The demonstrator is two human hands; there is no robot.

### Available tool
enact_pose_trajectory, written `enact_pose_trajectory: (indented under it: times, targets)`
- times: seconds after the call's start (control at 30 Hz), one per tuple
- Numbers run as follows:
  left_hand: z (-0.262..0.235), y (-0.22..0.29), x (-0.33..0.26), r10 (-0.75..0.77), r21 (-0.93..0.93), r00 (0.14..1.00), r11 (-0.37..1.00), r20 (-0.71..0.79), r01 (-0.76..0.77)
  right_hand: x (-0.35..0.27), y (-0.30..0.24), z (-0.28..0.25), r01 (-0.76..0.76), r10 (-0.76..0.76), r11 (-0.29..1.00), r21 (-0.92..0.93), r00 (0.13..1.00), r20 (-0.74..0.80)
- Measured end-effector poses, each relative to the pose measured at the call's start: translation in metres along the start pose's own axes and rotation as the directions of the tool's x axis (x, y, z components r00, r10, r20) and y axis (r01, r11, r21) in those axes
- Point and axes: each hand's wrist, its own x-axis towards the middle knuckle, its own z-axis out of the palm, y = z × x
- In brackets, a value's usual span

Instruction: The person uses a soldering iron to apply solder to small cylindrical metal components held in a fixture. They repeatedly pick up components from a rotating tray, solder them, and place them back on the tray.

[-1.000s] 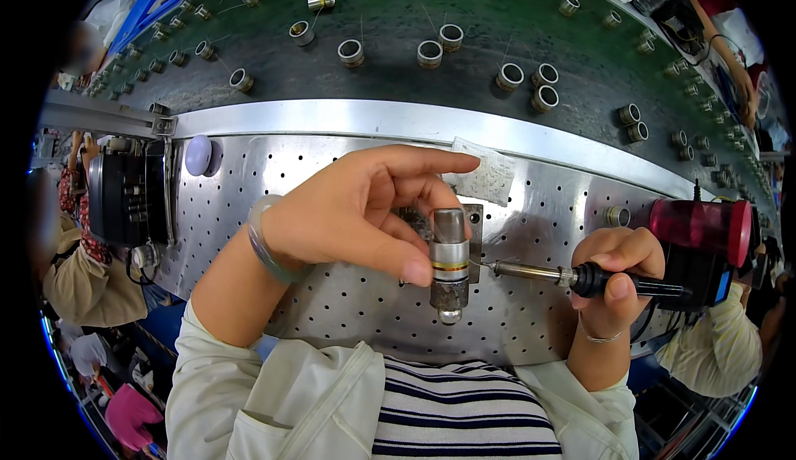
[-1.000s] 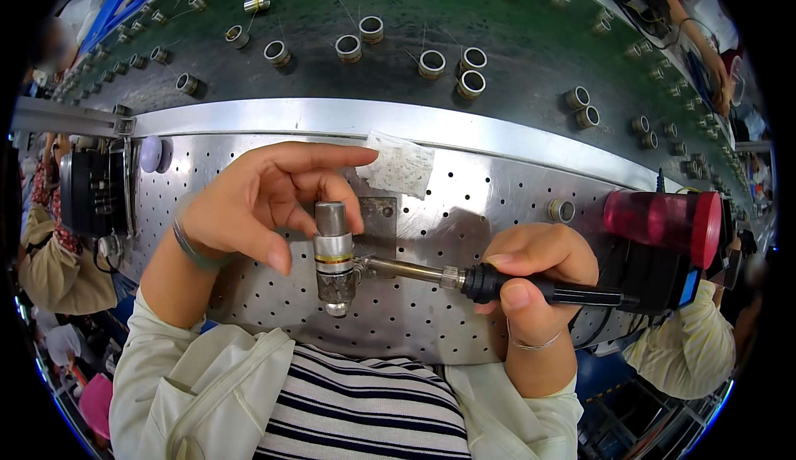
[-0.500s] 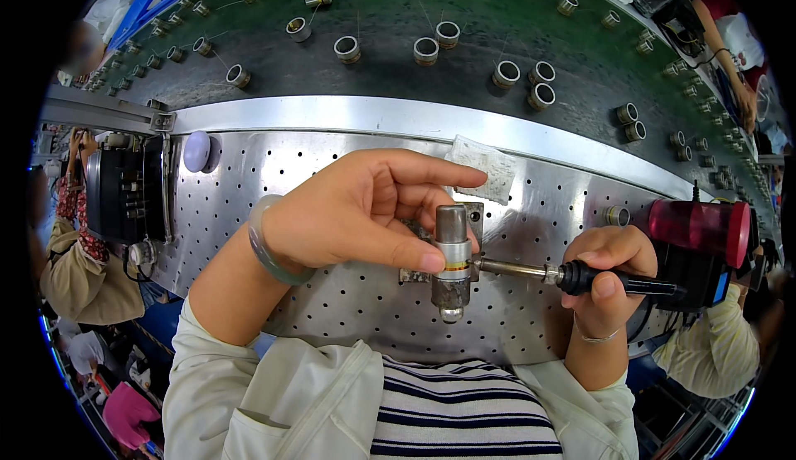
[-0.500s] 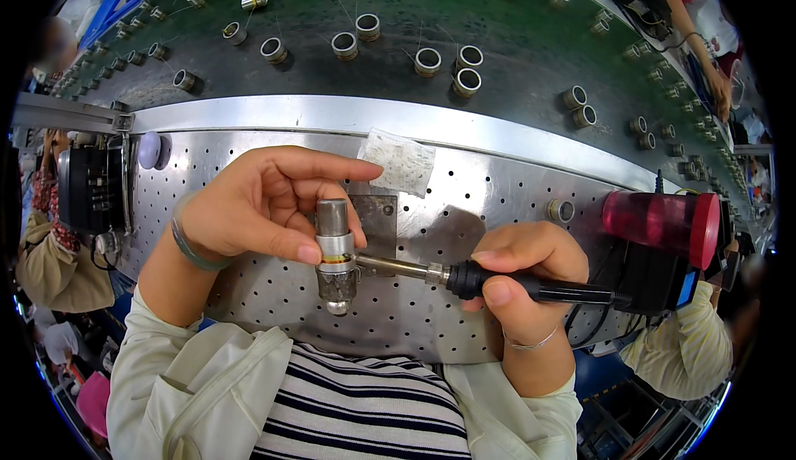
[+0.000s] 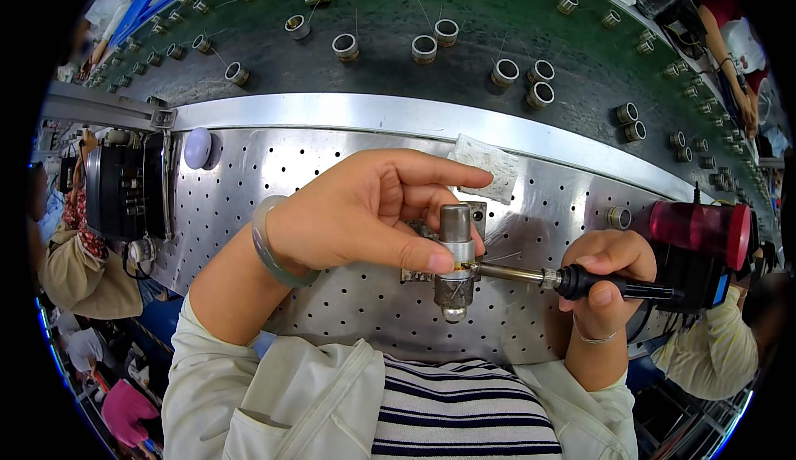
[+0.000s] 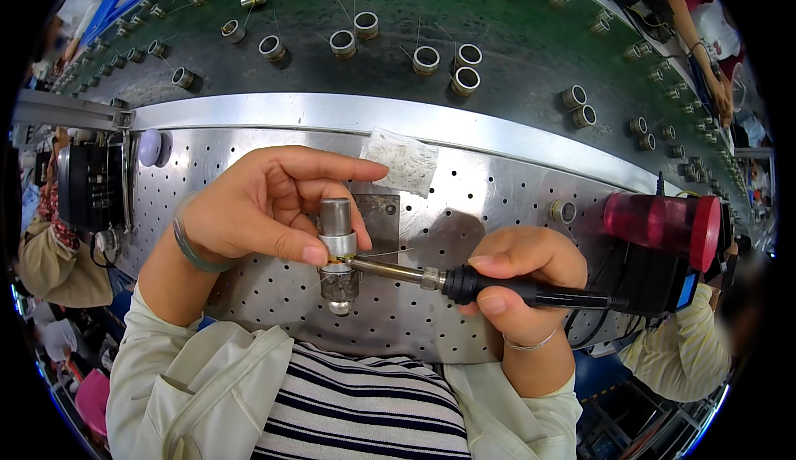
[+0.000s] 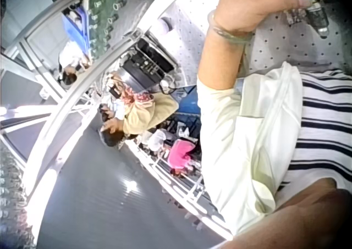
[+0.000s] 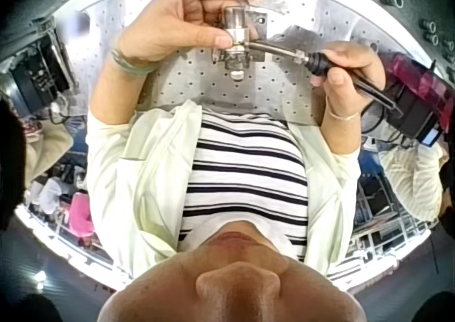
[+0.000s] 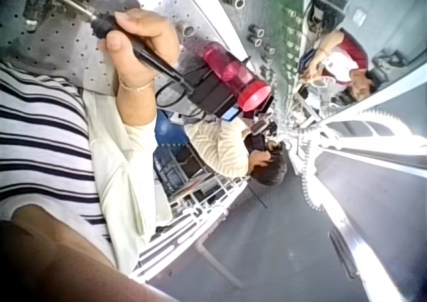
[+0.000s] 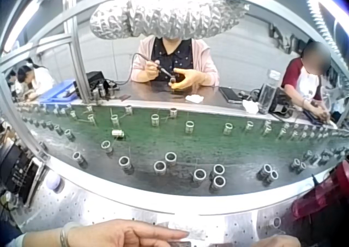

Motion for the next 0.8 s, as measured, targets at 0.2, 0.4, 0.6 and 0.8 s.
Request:
enact_pose_trajectory:
  times: [0.2, 0.4, 0.6, 0.8]
  targets:
    - [-0.005, -0.001, -0.002, 0.003, -0.002, 1.000, 1.000, 0.007, -0.003, 0.003, 0.004, 0.005, 0.084, -0.082, 0.996, -0.035, 0.995, 0.059]
    - [-0.005, -0.001, -0.009, 0.007, 0.026, 1.000, 1.000, -0.031, -0.006, 0.004, 0.007, 0.011, 0.100, -0.099, 0.994, -0.031, 0.993, 0.057]
    - [-0.008, 0.001, -0.013, -0.007, 0.020, 0.999, 1.000, -0.036, 0.008, 0.004, 0.008, 0.014, 0.066, -0.066, 0.998, -0.002, 0.997, 0.031]
    - [-0.008, -0.005, -0.011, -0.003, 0.033, 0.998, 0.999, -0.061, 0.005, 0.001, 0.016, 0.010, 0.060, -0.059, 0.998, -0.025, 0.997, 0.046]
